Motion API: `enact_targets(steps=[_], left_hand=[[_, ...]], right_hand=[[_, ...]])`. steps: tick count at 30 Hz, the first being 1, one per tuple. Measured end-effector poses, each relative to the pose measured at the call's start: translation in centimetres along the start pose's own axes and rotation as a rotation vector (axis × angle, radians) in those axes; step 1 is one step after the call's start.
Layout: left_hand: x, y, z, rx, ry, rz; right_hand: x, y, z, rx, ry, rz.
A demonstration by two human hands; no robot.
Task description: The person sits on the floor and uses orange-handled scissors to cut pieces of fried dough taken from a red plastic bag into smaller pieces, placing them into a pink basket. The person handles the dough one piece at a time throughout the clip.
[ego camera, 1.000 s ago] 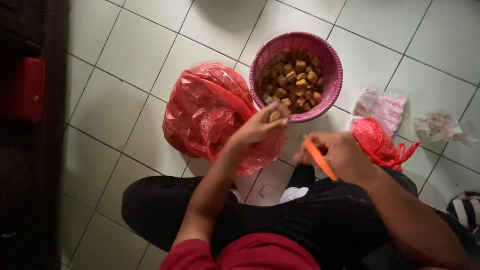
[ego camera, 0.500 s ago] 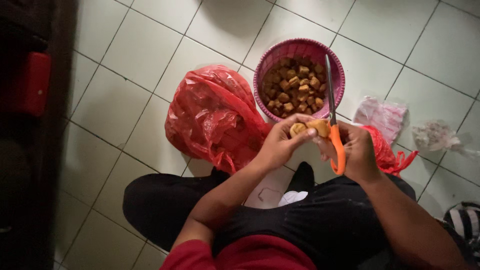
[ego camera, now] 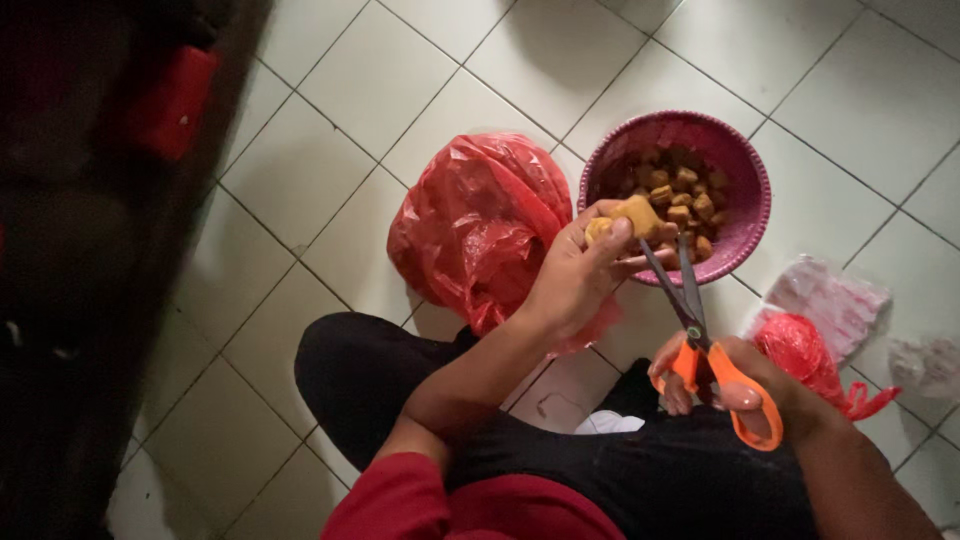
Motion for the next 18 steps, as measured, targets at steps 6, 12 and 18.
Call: enact_targets(steps=[6,12,18], left_hand=[[-0.2,1.6,-0.7,0.037,0.038,0.203],[-0.1,1.2,-0.9,0.076,0.026,0.277],[0.8,1.6,-0.7,0.072,0.042,0.161]], right_hand=[[-0.6,-0.1,-0.2,-0.190,0.096,-0.032],[-2.2,-1.7,-0.7,-0.143,-0.094,0.061],[-2.1,-1.2,-1.4,-0.079,-0.104,0.041]])
Point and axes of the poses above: each hand's wrist, its own z-axis towards the middle knuckle, its own x-axis out of the palm, y = z × x, the point moved 2 cm from there along z, towards the middle knuckle, and after that the axes turned 8 degrees about -x, right-handed, at the moved point
